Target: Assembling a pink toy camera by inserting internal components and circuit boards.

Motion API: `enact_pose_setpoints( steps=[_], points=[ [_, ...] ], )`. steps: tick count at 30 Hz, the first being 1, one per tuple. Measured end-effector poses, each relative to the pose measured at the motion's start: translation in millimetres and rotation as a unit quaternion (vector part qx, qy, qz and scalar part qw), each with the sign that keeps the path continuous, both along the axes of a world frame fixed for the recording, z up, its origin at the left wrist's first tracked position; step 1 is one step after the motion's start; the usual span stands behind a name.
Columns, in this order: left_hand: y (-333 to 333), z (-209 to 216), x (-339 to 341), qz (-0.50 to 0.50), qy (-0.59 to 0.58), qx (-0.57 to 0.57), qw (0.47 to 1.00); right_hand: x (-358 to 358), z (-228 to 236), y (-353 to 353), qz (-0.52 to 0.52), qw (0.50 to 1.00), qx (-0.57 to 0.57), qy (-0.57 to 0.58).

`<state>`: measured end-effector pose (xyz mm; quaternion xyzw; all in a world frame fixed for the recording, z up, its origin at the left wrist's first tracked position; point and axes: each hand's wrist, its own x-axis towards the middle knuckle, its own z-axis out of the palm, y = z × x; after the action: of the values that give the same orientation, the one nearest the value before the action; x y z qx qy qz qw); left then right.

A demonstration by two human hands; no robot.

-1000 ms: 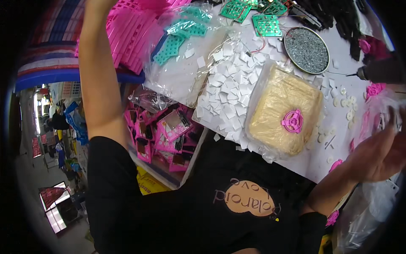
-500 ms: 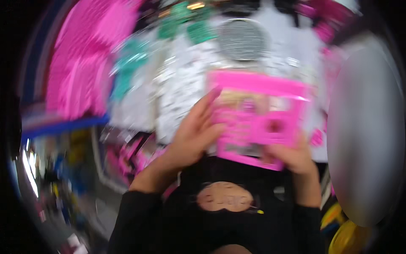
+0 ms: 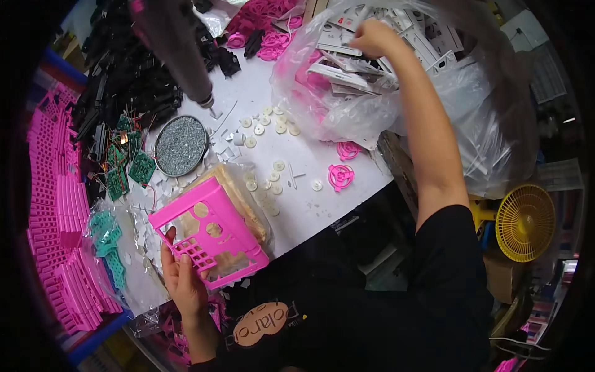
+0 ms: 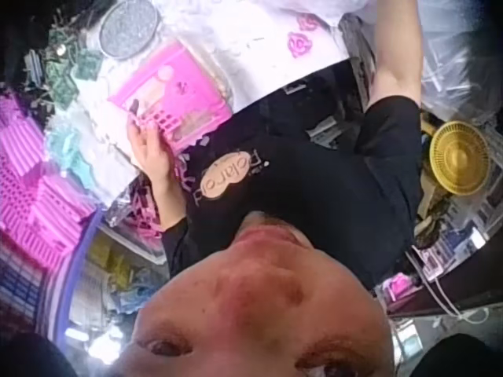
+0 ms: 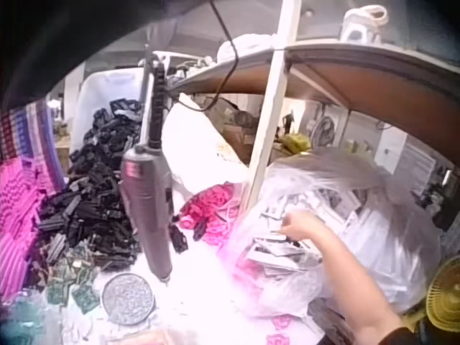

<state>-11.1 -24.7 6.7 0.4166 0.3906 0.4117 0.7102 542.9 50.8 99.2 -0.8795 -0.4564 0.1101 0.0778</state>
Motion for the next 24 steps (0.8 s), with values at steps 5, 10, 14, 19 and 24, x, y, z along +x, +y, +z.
enact_pose_setpoints(
  steps=[5, 10, 14, 19, 24],
  points=[
    [-2, 3, -5, 0.032, -0.010, -0.014, 0.999, -26, -43, 35, 0.067, 0.972, -0.154, -0.166],
    [0, 0, -9, 0.043, -0.031, -0.016, 0.998, -10, 19, 0, 0.047, 0.976, 0.031, -0.211],
    [4, -5, 2, 0.048, -0.056, -0.011, 0.997, -17, 82, -79, 0.060, 0.954, 0.294, 0.007],
    [1, -5, 8, 0.052, -0.121, -0.032, 0.991, -111, 30, -121, 0.096, 0.798, 0.395, 0.445],
    [8, -3, 11, -0.016, -0.081, -0.062, 0.995, -204, 19, -113, 0.325, 0.768, 0.154, 0.530]
  ],
)
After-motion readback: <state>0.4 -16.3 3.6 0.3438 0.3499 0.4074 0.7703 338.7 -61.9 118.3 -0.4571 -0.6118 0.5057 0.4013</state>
